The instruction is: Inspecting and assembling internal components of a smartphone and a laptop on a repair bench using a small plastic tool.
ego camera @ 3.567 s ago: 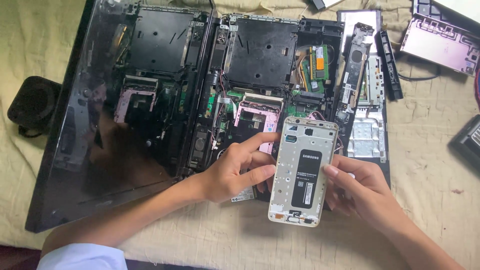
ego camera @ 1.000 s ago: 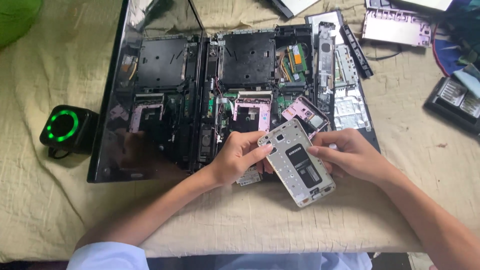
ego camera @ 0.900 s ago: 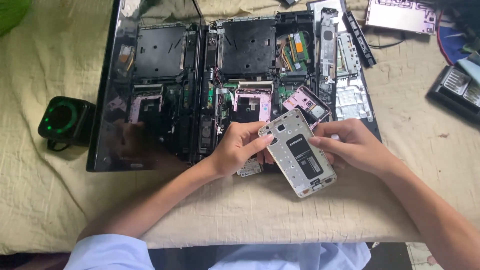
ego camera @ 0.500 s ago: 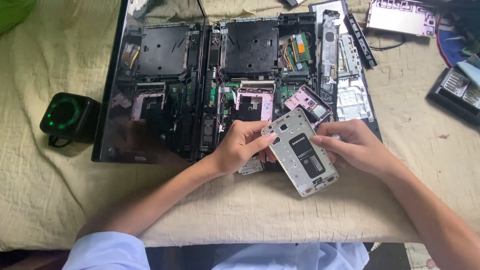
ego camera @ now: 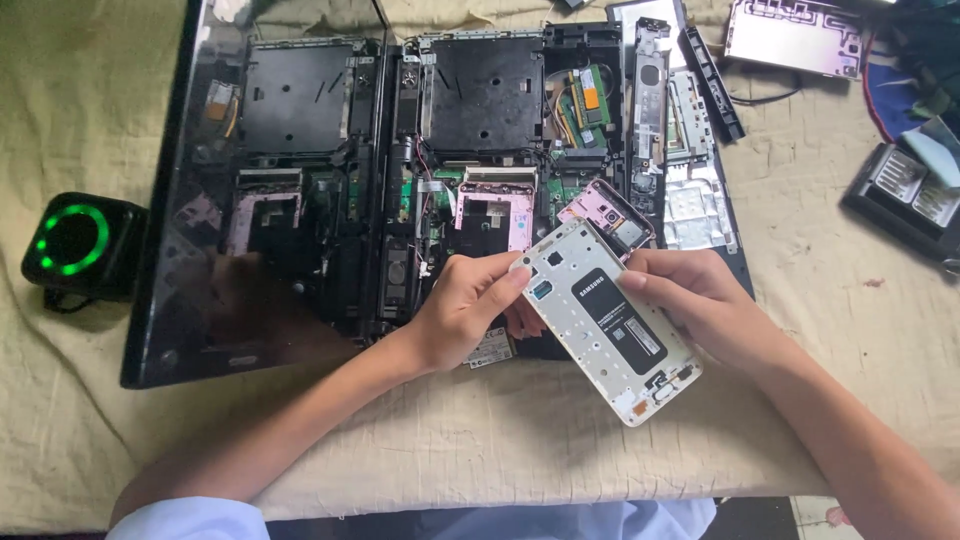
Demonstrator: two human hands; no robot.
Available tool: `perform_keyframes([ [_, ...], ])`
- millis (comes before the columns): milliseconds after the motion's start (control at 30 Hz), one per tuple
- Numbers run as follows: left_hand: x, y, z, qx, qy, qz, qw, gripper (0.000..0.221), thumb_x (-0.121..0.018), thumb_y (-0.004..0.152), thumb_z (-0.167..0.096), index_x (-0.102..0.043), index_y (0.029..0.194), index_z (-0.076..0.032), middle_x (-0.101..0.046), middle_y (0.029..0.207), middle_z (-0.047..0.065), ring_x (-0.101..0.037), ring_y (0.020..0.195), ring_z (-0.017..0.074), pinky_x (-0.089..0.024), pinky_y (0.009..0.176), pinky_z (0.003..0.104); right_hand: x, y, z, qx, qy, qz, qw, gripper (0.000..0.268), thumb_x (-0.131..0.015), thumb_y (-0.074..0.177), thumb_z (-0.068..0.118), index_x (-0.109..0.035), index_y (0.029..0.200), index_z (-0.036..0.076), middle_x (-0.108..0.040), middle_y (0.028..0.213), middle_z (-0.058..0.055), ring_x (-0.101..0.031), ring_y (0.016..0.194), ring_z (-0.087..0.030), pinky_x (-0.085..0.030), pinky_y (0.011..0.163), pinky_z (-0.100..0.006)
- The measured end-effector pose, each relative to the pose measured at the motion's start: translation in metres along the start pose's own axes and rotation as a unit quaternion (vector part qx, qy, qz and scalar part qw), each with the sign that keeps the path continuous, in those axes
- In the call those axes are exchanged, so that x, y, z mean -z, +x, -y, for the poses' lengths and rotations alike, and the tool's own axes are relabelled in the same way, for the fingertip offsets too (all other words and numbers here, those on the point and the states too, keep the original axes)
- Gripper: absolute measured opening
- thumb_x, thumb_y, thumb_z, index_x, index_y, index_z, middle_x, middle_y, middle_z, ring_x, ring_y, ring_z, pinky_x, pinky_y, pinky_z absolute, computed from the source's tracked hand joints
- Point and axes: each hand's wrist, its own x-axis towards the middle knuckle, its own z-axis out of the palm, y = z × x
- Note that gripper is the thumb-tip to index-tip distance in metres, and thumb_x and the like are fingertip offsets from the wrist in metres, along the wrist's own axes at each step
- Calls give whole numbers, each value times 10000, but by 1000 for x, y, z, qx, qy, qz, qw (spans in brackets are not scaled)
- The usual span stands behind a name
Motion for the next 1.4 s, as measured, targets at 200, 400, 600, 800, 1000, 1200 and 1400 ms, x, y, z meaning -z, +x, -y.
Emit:
perform_keyframes([
  [200, -5, -1, -16, 14, 19, -60, 998, 342, -444, 1046, -338, -507, 1163, -22, -626, 811, 109, -725, 659, 211, -614, 530, 277, 18, 2, 5, -103, -8, -4, 995, 397, -603, 1029, 283, -596, 684, 87, -432, 572, 36, -315, 470, -63, -196, 409, -236],
  [400, -12, 1, -11, -66, 208, -150, 964, 465, -494, 999, -440, -376, 1243, -62, -487, 1166, 137, -583, 854, 205, -533, 698, 290, 30, 27, 25, -143, -8, -21, 989, 409, -604, 1045, 262, -592, 685, 68, -468, 559, -14, -355, 426, -100, -181, 352, -261],
  [600, -18, 24, -20, -169, 574, -188, 779, 396, -549, 1022, -66, -493, 1413, -104, -427, 1442, 243, -475, 1366, 451, -498, 1133, 525, 32, 61, 36, -107, 12, 17, 994, 367, -587, 1069, 226, -610, 730, 87, -456, 542, 27, -353, 405, -72, -221, 348, -231],
  [800, -10, 32, -11, -248, 577, -106, 771, 297, -647, 1052, 23, -612, 1347, 36, -577, 1417, 267, -589, 1338, 421, -511, 1157, 511, 26, 75, 28, -120, -20, 82, 989, 414, -579, 1043, 292, -598, 684, 87, -518, 425, -28, -421, 336, -96, -300, 338, -239],
  [1000, -7, 31, -12, -253, 525, -80, 809, 308, -663, 1003, 114, -606, 1305, 136, -638, 1328, 312, -674, 1247, 456, -614, 1073, 513, 30, 80, 27, -165, -21, 113, 980, 481, -567, 1051, 307, -529, 639, 62, -523, 437, -77, -475, 364, -137, -328, 407, -253],
  [1200, -6, 30, -13, -248, 484, -79, 835, 270, -547, 1031, 117, -600, 1294, 146, -643, 1314, 318, -672, 1246, 473, -606, 1085, 535, 30, 79, 22, -135, -37, 131, 982, 480, -536, 1050, 336, -544, 647, 74, -493, 450, -44, -462, 384, -117, -379, 451, -249],
  [1400, -3, 27, -12, -244, 446, -77, 858, 299, -501, 1035, 135, -574, 1325, 131, -633, 1345, 308, -656, 1284, 472, -590, 1119, 533, 30, 81, 26, -104, -28, 144, 984, 493, -518, 1050, 340, -561, 628, 89, -528, 476, -31, -454, 397, -106, -393, 463, -242],
])
